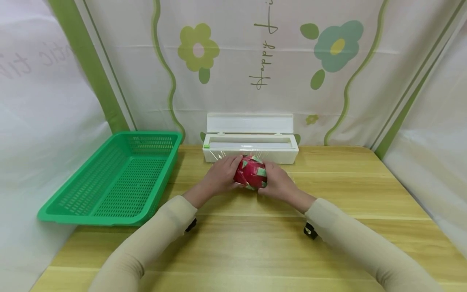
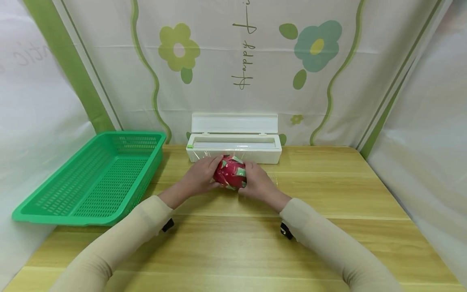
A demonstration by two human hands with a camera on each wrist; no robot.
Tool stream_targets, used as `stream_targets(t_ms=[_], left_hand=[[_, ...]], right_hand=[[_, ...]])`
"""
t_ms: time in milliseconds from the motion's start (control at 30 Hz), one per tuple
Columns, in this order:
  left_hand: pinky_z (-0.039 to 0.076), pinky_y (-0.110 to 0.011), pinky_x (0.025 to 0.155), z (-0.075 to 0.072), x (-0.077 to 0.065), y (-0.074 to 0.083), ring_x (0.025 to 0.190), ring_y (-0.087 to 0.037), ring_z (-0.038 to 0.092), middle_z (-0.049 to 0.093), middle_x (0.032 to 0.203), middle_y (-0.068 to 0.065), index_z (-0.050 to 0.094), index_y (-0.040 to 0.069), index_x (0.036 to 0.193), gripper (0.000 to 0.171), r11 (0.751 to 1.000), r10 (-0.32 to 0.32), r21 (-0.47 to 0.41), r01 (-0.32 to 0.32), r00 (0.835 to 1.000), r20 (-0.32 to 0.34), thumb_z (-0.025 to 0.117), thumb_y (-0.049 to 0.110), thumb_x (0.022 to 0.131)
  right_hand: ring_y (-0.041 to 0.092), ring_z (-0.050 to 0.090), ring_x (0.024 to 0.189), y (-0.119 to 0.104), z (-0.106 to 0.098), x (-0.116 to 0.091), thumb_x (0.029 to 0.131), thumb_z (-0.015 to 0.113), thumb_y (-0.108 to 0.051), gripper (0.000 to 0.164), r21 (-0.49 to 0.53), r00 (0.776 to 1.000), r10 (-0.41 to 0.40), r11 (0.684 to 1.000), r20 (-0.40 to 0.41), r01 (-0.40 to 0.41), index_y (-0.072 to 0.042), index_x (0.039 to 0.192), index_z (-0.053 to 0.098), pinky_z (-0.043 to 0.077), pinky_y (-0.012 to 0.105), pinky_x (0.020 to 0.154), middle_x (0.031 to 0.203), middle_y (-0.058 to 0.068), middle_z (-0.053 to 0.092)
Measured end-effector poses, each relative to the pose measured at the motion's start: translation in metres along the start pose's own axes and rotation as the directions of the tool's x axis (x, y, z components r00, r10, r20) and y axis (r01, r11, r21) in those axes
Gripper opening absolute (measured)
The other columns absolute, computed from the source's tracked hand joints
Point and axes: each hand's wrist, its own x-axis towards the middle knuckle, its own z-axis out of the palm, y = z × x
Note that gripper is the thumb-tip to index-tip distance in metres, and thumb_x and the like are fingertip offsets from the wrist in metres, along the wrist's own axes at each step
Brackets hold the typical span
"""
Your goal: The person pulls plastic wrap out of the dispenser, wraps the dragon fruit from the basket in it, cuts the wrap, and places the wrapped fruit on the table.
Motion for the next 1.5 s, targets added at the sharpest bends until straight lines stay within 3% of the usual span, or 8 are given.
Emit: stream_targets(t_ms=[700, 900, 1200, 1500], left_hand=[[0.047, -0.037, 0.096, -0.01, -0.008, 0.001, 0.107, -0.029, 0.059, 0.06, 0.123, -0.019, 0.047, -0.008, 0.133, 0.089, 0.997, 0.022, -0.078, -0.02, 0.999, 0.031, 0.083, 0.047, 0.073], [0.048, -0.037, 0.095, -0.016, -0.006, 0.002, 0.105, -0.028, 0.06, 0.06, 0.118, -0.018, 0.046, -0.008, 0.133, 0.089, 0.992, 0.013, -0.124, -0.007, 0.998, 0.054, 0.081, 0.05, 0.075], [0.049, -0.036, 0.094, -0.024, -0.006, 0.003, 0.106, -0.026, 0.06, 0.062, 0.118, -0.016, 0.047, -0.004, 0.134, 0.085, 0.978, -0.023, -0.202, 0.045, 0.994, 0.11, 0.08, 0.049, 0.076], [0.049, -0.037, 0.093, -0.025, -0.008, 0.002, 0.107, -0.026, 0.06, 0.062, 0.12, -0.016, 0.045, -0.003, 0.136, 0.085, 0.959, -0.056, -0.265, 0.104, 0.982, 0.182, 0.077, 0.051, 0.079]], right_hand=[[0.028, 0.057, 0.105, -0.007, -0.012, -0.007, 0.063, 0.088, -0.022, 0.085, 0.053, 0.998, 0.005, 0.999, 0.064, -0.008, 0.004, 0.132, 0.044, 0.05, 0.044, 0.089, 0.119, 0.016, 0.056], [0.024, 0.06, 0.095, -0.01, -0.023, -0.006, 0.062, 0.088, -0.021, 0.075, 0.085, 0.996, -0.023, 0.996, 0.091, 0.015, 0.004, 0.122, 0.051, 0.053, 0.039, 0.082, 0.108, 0.012, 0.061], [0.019, 0.059, 0.089, -0.009, -0.03, -0.004, 0.061, 0.087, -0.017, 0.06, 0.159, 0.988, -0.057, 0.987, 0.142, 0.034, -0.002, 0.111, 0.056, 0.052, 0.035, 0.077, 0.099, 0.005, 0.062], [0.016, 0.058, 0.081, -0.007, -0.032, -0.003, 0.063, 0.082, -0.02, 0.054, 0.18, 0.978, -0.07, 0.983, 0.194, 0.035, -0.001, 0.107, 0.057, 0.051, 0.031, 0.069, 0.092, 0.003, 0.061]])
